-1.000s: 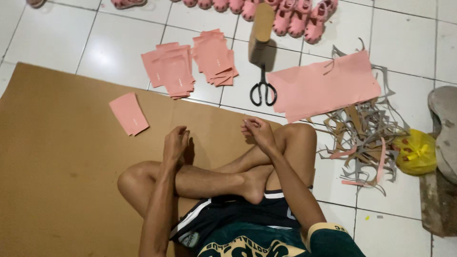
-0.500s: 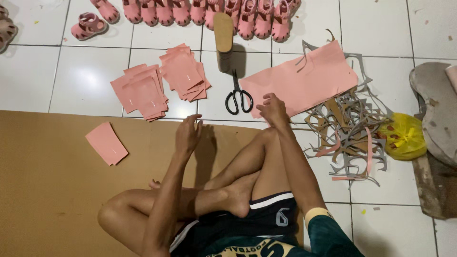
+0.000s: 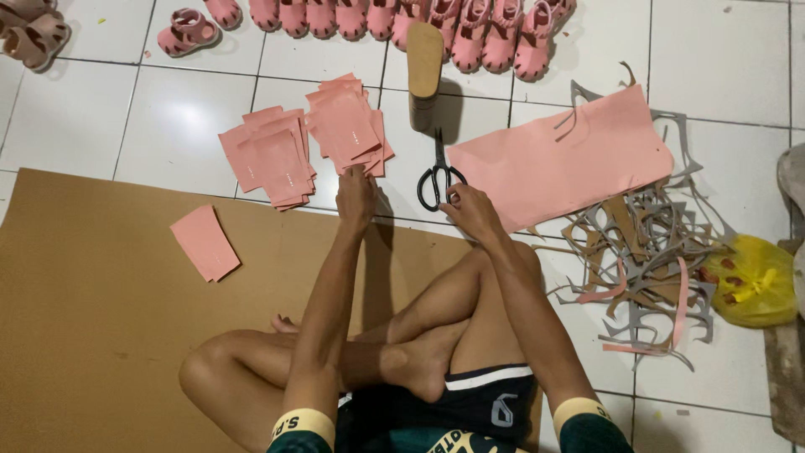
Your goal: The person sits on the floor and repeatedly places a grey insole template onto pink foam sheets, aligns it, and presses down to transfer the shape. They then lift the template and set the marked foam aside, repeating the process with new sheets.
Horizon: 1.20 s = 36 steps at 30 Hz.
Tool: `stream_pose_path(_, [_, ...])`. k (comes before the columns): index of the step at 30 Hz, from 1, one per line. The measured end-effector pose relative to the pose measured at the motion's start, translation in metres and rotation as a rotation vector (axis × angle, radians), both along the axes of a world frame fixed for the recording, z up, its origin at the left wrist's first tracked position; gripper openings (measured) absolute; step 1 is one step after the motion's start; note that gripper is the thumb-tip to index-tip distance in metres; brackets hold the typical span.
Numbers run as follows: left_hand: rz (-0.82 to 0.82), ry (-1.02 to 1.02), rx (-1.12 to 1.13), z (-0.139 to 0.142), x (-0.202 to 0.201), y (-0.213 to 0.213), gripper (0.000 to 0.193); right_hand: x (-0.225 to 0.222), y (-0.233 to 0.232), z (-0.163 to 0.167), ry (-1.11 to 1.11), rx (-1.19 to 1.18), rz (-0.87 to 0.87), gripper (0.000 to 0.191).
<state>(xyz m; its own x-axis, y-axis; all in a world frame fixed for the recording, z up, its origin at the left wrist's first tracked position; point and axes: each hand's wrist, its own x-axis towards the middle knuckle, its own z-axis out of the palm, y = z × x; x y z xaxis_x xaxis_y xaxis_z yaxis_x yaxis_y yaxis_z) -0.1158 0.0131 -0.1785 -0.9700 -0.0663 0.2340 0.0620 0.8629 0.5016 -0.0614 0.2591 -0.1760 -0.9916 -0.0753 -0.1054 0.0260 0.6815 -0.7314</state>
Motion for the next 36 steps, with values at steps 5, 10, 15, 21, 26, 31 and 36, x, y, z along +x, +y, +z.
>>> stream_pose_path(5, [0.021,0.104,0.062,0.012,-0.04,-0.01,0.033,-0.002,-0.017,-0.003,0.078,-0.014,0.074,0.033])
stream_pose_path(10, [-0.002,0.049,0.095,0.019,-0.059,-0.01,0.039,-0.007,-0.023,-0.005,-0.042,-0.047,0.072,0.034])
stream_pose_path(15, [0.068,0.024,0.188,0.022,-0.067,-0.014,0.021,-0.016,-0.026,-0.006,-0.096,-0.032,0.063,0.034])
stream_pose_path(21, [0.427,-0.091,1.151,0.017,-0.074,-0.047,0.023,-0.016,-0.03,-0.008,-0.095,-0.011,0.095,0.036])
stream_pose_path(26, [0.118,0.268,1.144,0.012,-0.047,-0.064,0.018,-0.014,-0.034,-0.007,-0.099,0.046,0.109,0.038])
stream_pose_path(31, [0.148,0.252,0.661,0.029,-0.02,-0.068,0.014,-0.003,-0.042,-0.006,-0.129,0.057,0.096,0.038])
stream_pose_path(36, [0.117,0.364,0.592,0.058,-0.052,-0.063,0.01,0.009,-0.043,-0.002,-0.124,0.064,0.1,0.04])
